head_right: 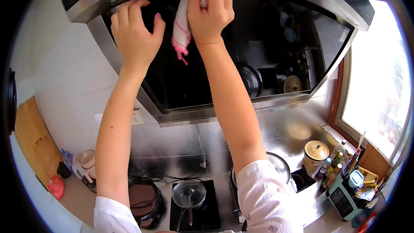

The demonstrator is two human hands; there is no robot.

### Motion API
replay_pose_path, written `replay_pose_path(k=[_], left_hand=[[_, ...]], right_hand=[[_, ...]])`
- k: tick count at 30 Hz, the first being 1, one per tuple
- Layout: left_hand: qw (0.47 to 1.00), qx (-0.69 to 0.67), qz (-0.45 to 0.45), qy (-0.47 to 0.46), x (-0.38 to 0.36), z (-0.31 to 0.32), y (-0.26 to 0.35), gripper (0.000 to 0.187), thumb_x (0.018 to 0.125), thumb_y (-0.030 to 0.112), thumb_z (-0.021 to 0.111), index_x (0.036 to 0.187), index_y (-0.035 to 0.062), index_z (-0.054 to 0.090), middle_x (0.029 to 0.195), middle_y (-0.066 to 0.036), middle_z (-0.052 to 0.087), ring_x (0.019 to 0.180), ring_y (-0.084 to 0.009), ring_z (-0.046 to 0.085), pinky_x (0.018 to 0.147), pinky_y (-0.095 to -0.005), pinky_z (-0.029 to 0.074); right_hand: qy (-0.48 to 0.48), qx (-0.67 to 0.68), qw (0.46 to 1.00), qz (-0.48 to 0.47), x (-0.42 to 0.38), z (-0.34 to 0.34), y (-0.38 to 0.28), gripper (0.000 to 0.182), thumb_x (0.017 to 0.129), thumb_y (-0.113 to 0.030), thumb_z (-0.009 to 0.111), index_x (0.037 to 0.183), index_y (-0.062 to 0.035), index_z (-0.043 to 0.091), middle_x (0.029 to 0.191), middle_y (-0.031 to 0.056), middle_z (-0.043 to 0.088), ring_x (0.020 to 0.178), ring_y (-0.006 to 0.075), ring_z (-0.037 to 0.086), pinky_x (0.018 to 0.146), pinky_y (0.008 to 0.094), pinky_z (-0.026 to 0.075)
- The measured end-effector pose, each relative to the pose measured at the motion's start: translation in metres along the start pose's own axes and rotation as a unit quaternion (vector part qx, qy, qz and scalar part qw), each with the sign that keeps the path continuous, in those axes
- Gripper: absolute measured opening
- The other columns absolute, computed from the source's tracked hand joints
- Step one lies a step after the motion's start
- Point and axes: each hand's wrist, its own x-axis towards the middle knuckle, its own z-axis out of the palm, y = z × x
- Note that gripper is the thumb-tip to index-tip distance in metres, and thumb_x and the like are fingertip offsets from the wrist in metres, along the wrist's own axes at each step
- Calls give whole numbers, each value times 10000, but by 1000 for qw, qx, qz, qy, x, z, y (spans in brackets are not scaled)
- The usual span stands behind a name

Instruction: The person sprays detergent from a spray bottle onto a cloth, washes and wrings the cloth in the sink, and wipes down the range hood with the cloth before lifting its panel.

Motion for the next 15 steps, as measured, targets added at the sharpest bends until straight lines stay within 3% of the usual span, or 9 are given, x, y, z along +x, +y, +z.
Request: replay_pose_path(k=[5, 8, 11, 14, 15], left_hand=[[998, 13, 21, 51, -1, 9, -1, 294, 645, 193, 639, 904, 83, 553, 938, -45, 539, 884, -241, 475, 730, -351, 378], [1000, 16, -9, 22, -1, 4, 3, 271, 686, 166, 639, 935, 92, 563, 966, -43, 565, 920, -243, 489, 802, -340, 366], [999, 21, 18, 45, -1, 10, -3, 290, 655, 194, 639, 915, 92, 561, 960, -35, 538, 905, -235, 471, 741, -351, 373], [999, 15, 11, 41, -2, 9, -2, 285, 661, 192, 634, 918, 91, 561, 962, -37, 538, 907, -237, 471, 743, -349, 374], [999, 14, 10, 42, -2, 10, -2, 285, 661, 192, 634, 918, 91, 561, 962, -37, 538, 907, -237, 471, 743, -349, 374]], right_hand=[[-72, 62, 995, -36, 3, -2, -1, 184, 645, 31, 692, 805, -41, 637, 776, 77, 625, 668, 195, 602, 601, 251, 476], [-67, 85, 993, -47, 2, 1, 0, 193, 636, 29, 694, 804, -39, 630, 760, 65, 612, 657, 187, 581, 593, 244, 465], [-35, -33, 999, 19, -1, -6, 0, 186, 675, -2, 684, 839, -23, 600, 771, 43, 551, 640, 142, 518, 576, 216, 432], [90, 118, 970, 192, -4, 3, 10, 176, 740, -53, 665, 878, -10, 567, 831, 38, 534, 664, 90, 504, 573, 213, 427], [89, 118, 970, 191, -6, 4, 10, 176, 740, -53, 665, 878, -10, 567, 831, 38, 534, 664, 90, 504, 573, 213, 427]])
